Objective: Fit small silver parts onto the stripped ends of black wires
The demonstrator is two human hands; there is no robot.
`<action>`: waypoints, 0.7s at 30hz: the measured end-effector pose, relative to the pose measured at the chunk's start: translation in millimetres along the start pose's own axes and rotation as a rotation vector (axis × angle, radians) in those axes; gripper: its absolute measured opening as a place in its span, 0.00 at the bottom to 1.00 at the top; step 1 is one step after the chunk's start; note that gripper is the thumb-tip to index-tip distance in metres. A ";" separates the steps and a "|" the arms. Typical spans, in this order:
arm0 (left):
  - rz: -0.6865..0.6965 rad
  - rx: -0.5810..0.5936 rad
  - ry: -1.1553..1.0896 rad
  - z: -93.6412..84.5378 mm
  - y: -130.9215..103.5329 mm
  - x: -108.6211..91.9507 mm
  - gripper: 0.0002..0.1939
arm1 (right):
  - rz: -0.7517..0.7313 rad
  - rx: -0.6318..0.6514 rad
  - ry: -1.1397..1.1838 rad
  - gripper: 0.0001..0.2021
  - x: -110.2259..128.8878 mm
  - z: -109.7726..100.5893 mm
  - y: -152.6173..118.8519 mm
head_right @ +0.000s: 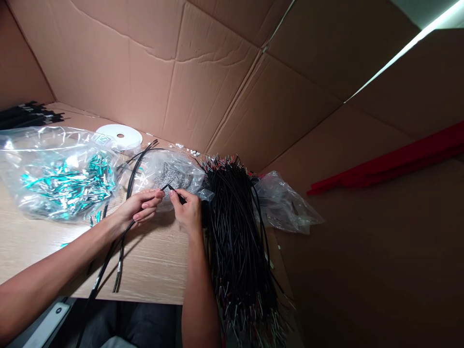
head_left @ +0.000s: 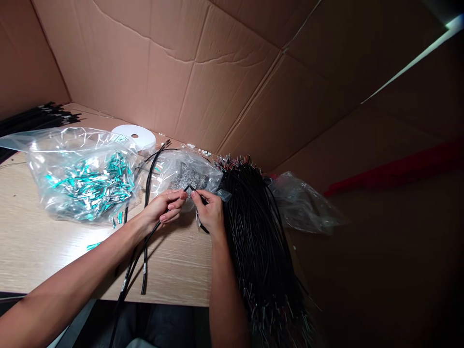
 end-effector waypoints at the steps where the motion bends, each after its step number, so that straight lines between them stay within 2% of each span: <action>1: 0.007 -0.013 0.019 -0.8 0.2 -0.6 0.15 | 0.002 -0.001 -0.001 0.16 -0.3 -0.3 0.0; 7: 0.111 -0.102 0.343 -7.1 1.8 -9.5 0.23 | -0.007 -0.062 -0.029 0.16 0.0 -10.6 -0.1; 12: 0.174 -0.198 0.556 -15.1 3.3 -11.7 0.29 | -0.030 -0.037 -0.143 0.15 0.3 -12.2 -1.8; 17: 0.327 -0.289 0.836 -13.0 -3.3 -23.1 0.23 | -0.044 -0.039 -0.213 0.15 -0.4 -12.6 -1.7; 21: 0.386 -0.327 0.985 -10.6 -7.4 -27.0 0.19 | -0.076 -0.040 -0.274 0.14 0.3 -13.6 -1.4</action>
Point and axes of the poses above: each hand's wrist, its own y-axis towards the middle knuckle, its own z-axis out of the palm, x = y × z, the point moved 8 cm from there along y, towards the middle knuckle, and after that the axes turned 3 degrees about y, right-handed, at the moved point
